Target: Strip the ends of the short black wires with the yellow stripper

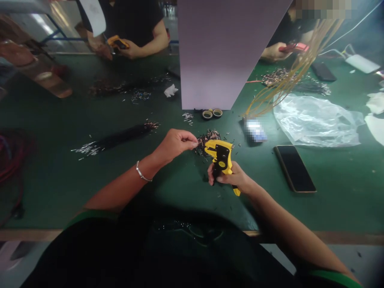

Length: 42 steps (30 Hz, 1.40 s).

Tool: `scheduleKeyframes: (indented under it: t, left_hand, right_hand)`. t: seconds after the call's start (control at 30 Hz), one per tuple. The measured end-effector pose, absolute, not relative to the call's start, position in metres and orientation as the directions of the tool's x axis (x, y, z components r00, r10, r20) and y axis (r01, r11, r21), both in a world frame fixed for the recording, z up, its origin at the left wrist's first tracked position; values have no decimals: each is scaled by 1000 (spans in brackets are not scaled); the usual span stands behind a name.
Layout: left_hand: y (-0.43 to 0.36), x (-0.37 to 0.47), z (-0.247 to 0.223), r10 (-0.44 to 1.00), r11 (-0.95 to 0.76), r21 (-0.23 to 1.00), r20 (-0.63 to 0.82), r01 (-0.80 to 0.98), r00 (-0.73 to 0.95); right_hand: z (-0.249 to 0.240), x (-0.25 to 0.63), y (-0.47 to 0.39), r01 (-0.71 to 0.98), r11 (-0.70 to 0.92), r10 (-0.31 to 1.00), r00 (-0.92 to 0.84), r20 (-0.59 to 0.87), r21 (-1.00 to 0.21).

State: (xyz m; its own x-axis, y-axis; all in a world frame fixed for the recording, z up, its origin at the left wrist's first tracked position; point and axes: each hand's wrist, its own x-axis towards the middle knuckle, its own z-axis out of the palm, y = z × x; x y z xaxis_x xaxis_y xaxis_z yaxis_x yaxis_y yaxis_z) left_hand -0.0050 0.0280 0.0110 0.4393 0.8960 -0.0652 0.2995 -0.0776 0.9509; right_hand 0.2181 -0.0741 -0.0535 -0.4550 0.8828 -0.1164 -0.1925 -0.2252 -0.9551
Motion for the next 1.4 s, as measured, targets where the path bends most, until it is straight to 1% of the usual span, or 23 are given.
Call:
scheduleKeyframes:
  t: [0.17, 0.47, 0.63, 0.83, 1.03, 1.23, 1.4]
  left_hand:
    - [26, -4, 13, 886, -83, 944, -77, 320, 457]
    - [29, -8, 6, 873, -91, 947, -73, 308, 482]
    - [31, -9, 5, 868, -106, 946, -62, 307, 493]
    - [34, -10, 7, 861, -153, 939, -26, 309, 507]
    - [35, -11, 9, 878, -148, 935, -27, 324, 479]
    - [40, -12, 3, 874, -166, 949, 16, 269, 485]
    - [43, -10, -2, 885, -138, 958, 6, 251, 465]
  right_hand:
    - [-55, 218, -75, -188, -218, 875, -472, -107, -958]
    - [-53, 212, -79, -148, -204, 899, -420, -125, -968]
    - [-53, 210, -78, -139, -182, 901, -421, -109, -973]
    - [-55, 207, -79, -123, -179, 911, -395, -118, -976]
    - [-58, 202, -81, -101, -174, 933, -334, -132, -980]
    - [-55, 194, -79, -109, -180, 946, -293, -141, -978]
    - [-57, 190, -79, -137, -182, 954, -266, -140, -974]
